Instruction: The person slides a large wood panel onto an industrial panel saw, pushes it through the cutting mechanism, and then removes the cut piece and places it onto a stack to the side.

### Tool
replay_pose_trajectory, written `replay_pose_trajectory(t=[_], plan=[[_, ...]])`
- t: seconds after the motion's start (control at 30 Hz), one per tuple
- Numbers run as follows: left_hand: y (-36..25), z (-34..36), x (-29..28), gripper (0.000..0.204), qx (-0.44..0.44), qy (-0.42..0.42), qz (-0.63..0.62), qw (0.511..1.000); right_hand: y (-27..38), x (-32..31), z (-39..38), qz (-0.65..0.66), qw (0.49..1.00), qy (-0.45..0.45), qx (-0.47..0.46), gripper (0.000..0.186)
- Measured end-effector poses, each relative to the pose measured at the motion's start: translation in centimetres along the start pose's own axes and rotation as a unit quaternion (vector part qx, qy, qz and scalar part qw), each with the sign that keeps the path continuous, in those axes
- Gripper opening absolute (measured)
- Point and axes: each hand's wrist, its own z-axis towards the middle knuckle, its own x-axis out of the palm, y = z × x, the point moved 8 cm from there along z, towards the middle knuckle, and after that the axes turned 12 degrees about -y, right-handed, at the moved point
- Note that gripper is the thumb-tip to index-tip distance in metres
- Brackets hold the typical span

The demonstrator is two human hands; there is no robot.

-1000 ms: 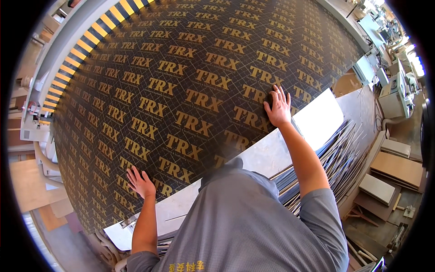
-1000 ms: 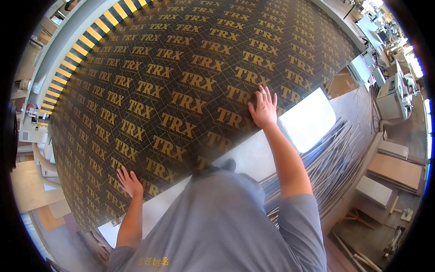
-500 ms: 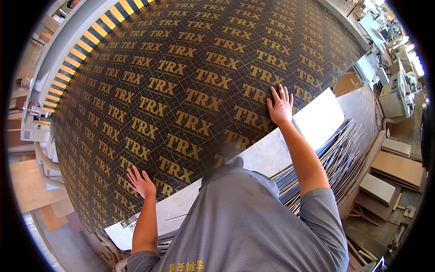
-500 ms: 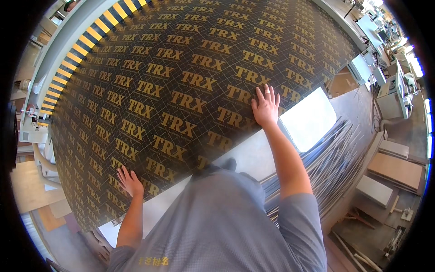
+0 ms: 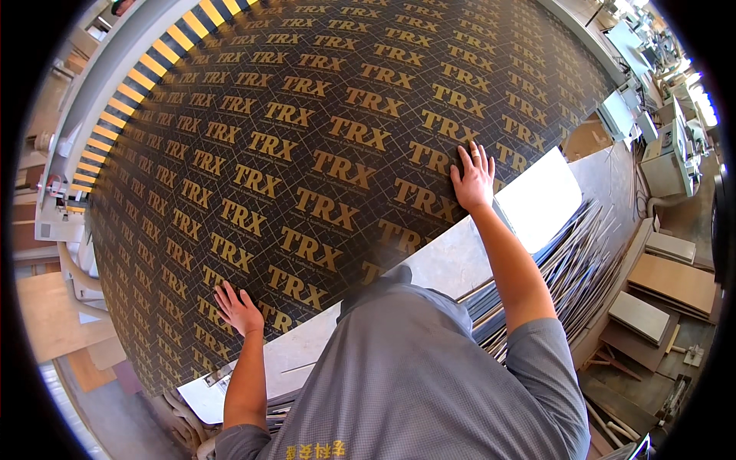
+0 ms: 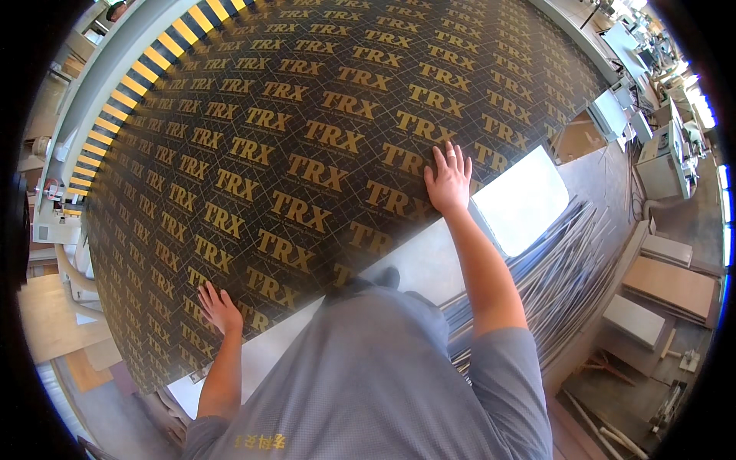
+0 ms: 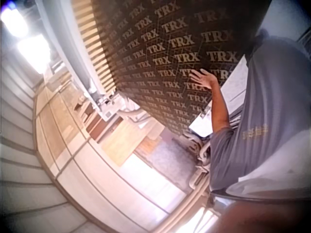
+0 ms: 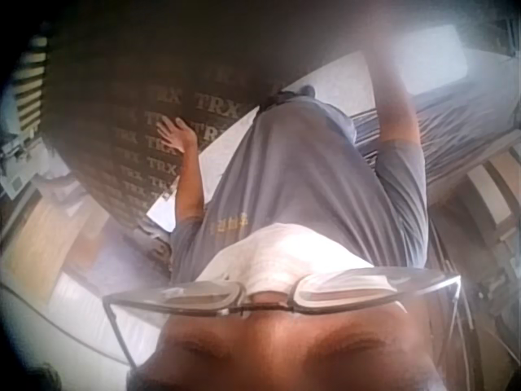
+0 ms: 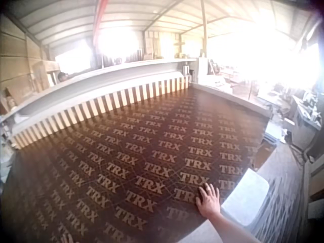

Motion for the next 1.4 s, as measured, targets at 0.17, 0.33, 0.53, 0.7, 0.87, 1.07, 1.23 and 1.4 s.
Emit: replay_pose_trajectory(t=[0.17, 0.33, 0.53, 0.7, 0.87, 1.07, 1.23, 1.4], plan=[[0.0, 0.0, 0.0, 0.058, 0.005, -0.006, -0.002, 1.0, 0.2, -0.2, 0.0, 0.002, 0.999, -0.029, -0.014, 0.056], [-0.1, 0.0, -0.2, 0.059, 0.002, 0.0, 0.0, 1.0, 0.1, -0.3, 0.0, -0.001, 1.0, -0.027, -0.012, 0.057], [0.0, -0.2, -0.2, 0.059, 0.007, -0.008, 0.003, 1.0, 0.3, -0.3, 0.1, -0.008, 1.0, 0.006, -0.002, 0.057], [-0.1, -0.1, -0.3, 0.06, 0.008, -0.009, -0.011, 1.0, 0.5, -0.1, 0.1, -0.023, 1.0, 0.0, -0.015, 0.059], [-0.2, -0.2, -0.5, 0.06, 0.016, -0.007, -0.011, 1.0, 2.3, 1.7, -0.4, -0.084, 0.995, 0.057, -0.006, 0.068], [-0.5, -0.1, -1.0, 0.06, 0.007, -0.002, -0.017, 1.0, 14.7, 1.9, -4.1, -0.014, 0.983, 0.095, -0.158, 0.072], [-0.3, -0.1, -0.8, 0.059, 0.012, -0.014, -0.017, 1.0, 16.7, 2.2, -4.8, 0.015, 0.978, 0.078, -0.194, 0.067], [-0.1, -0.2, -0.7, 0.058, 0.01, -0.016, -0.016, 1.0, 16.9, 2.2, -5.0, 0.026, 0.97, 0.089, -0.226, 0.063]])
